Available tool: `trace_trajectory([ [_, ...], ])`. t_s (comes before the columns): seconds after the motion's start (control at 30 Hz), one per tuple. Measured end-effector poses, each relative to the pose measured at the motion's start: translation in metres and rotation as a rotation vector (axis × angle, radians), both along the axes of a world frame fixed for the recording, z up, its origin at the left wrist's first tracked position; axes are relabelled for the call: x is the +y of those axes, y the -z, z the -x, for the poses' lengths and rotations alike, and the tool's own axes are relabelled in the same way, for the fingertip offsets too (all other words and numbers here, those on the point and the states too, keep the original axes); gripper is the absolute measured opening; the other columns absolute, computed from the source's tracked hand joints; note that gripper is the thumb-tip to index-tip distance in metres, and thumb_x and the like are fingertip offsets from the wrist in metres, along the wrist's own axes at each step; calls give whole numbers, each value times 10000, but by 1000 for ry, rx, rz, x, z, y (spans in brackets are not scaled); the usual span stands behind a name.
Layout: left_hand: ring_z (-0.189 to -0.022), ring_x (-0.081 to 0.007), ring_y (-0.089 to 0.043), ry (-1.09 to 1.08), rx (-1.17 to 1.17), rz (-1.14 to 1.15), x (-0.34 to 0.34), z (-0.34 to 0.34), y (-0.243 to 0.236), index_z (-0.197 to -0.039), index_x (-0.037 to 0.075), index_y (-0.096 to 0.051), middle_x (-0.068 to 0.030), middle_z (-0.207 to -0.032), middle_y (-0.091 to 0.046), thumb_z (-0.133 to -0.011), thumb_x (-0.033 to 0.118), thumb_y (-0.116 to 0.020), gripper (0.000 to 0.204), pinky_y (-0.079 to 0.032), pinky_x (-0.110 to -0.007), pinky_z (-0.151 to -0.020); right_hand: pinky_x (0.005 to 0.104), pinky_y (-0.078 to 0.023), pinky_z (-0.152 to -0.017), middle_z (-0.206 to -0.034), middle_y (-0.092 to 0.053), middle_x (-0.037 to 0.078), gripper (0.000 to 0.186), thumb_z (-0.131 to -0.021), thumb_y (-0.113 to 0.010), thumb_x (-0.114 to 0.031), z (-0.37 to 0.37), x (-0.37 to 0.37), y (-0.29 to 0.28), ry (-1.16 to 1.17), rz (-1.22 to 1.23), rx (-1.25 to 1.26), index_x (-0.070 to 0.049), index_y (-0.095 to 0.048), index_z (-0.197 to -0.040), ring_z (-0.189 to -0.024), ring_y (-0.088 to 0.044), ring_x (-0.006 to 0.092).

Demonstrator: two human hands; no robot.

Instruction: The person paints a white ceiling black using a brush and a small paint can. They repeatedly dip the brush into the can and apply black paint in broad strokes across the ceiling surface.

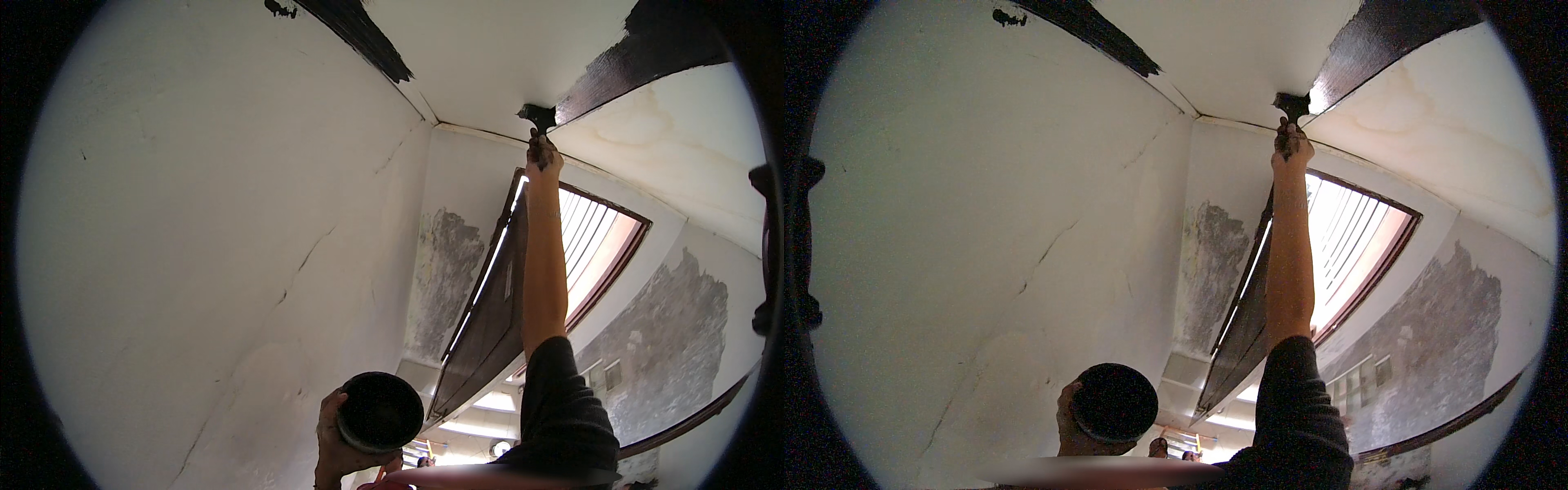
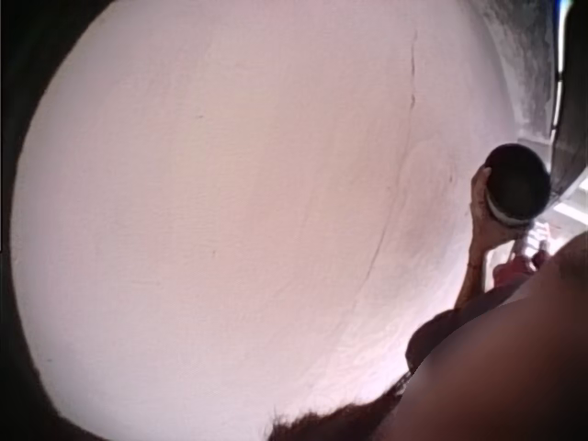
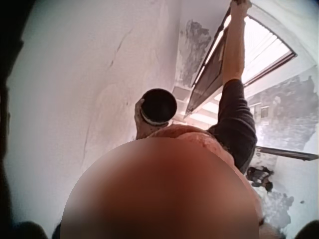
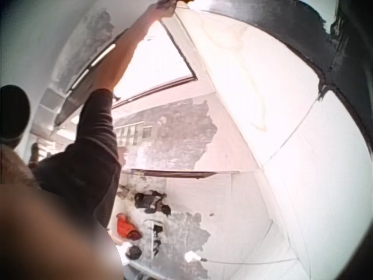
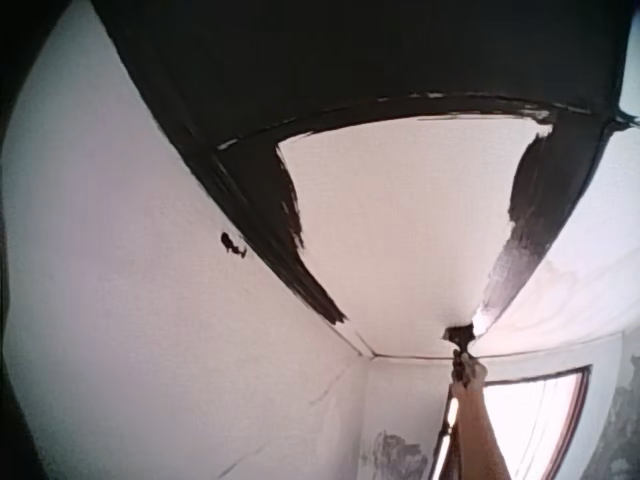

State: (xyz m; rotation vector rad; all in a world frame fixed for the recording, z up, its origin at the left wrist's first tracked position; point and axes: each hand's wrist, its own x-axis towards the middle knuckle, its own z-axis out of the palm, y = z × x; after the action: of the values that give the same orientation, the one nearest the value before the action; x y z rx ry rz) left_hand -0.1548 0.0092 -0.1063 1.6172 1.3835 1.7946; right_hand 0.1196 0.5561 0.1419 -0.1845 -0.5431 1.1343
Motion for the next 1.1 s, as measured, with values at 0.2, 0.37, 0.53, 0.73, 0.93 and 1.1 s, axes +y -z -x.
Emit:
trace_trajectory([
  [0.2, -1303, -354, -528, 31, 127, 39, 8, 7, 0, -1528, 129, -307, -194, -1438, -471, -455, 267, -1027, 1300, -447, -488, -1108, 257, -459, -518, -1088, -718, 158, 257, -1007, -602, -79, 8, -50, 47, -12, -208, -103, 90, -608, -1201, -689, -617, 158],
  [0.37, -1279, -382, -542, 17, 115, -21, 9, 6, 7, -1509, 140, -322, -206, -1411, -488, -445, 328, -1030, 1292, -466, -508, -1075, 308, -493, -543, -944, -708, 156, 184, -1005, -543, -74, 10, -7, 26, -40, 46, 115, 55, -639, -1092, -682, -641, 210],
  [0.53, -1255, -410, -557, 4, 98, -41, 12, 6, 17, -1490, 152, -337, -219, -1384, -505, -436, 390, -1033, 1286, -486, -528, -1041, 275, -512, -571, -947, -729, 148, 197, -953, -634, -74, 3, -41, -17, 26, -82, -10, 64, -649, -1094, -690, -659, 198],
  [0.73, -1250, -429, -555, -3, 146, -55, 13, 7, 9, -1485, 148, -343, -231, -1379, -506, -454, 425, -1026, 1267, -495, -532, -1029, 243, -482, -573, -914, -762, 133, 196, -970, -650, -104, 7, -116, 14, 315, -142, -393, 70, -695, -1046, -642, -643, 148],
  [0.93, -1293, -353, -553, 71, 88, -65, 10, 8, -2, -1518, 195, -302, -200, -1419, -509, -435, 323, -1050, 1322, -487, -485, -1076, 454, -556, -704, -826, -714, 213, 133, -927, -645, -124, -35, -107, -11, 1489, -254, -1745, -2, -695, -941, -761, -708, 398],
  [1.1, -1308, -356, -538, 76, 123, -38, 10, 11, -1, -1517, 190, -307, -203, -1422, -505, -414, 348, -1054, 1342, -473, -489, -1091, 455, -577, -662, -765, -673, 179, 92, -953, -570, -100, -56, -68, -64, 1646, -555, -2332, -28, -605, -908, -726, -703, 349],
])
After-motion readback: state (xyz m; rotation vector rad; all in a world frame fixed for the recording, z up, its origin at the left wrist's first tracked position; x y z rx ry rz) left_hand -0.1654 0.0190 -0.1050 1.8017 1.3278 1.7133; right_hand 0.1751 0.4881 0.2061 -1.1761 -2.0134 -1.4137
